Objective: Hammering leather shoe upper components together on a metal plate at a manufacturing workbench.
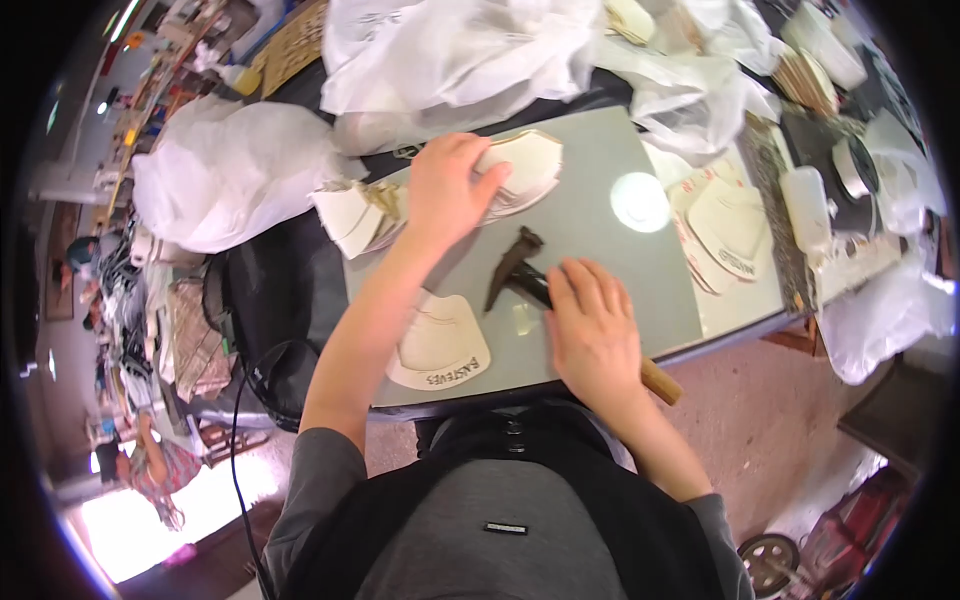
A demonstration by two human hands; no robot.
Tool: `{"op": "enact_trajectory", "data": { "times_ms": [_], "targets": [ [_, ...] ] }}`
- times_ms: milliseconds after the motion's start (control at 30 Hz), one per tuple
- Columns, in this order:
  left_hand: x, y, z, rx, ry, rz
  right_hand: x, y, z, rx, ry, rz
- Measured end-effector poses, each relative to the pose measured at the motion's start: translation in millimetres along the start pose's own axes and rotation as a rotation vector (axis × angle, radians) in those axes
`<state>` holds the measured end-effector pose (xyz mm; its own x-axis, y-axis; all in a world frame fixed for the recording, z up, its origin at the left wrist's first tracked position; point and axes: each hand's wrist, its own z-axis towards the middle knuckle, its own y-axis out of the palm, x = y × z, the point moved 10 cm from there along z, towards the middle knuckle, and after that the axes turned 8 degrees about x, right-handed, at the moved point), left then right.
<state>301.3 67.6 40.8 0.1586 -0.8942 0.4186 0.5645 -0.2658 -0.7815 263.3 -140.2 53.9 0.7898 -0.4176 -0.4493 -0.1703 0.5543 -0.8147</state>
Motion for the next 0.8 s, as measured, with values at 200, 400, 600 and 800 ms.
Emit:
{"op": "enact_trajectory", "data": {
  "times_ms": [200, 400, 600, 800],
  "targets": [
    [51, -26, -3, 0.306, 0.335, 0.218, 4, 1, 3, -0.004, -0.043, -0.056],
    [13, -50, -12, -0.066, -0.363, -0.868, 1, 3, 5, 0.006, -0.064, -0.064],
    [-71, -106, -101, -0.132, -0.644, -0.71, -22, -15, -2, 0.108, -0.097, 0.269],
    [-90, -119, -147, -0.225, -0.836, -0.817, -77, 27, -20, -0.136, -0.292, 0.402]
  ]
}}
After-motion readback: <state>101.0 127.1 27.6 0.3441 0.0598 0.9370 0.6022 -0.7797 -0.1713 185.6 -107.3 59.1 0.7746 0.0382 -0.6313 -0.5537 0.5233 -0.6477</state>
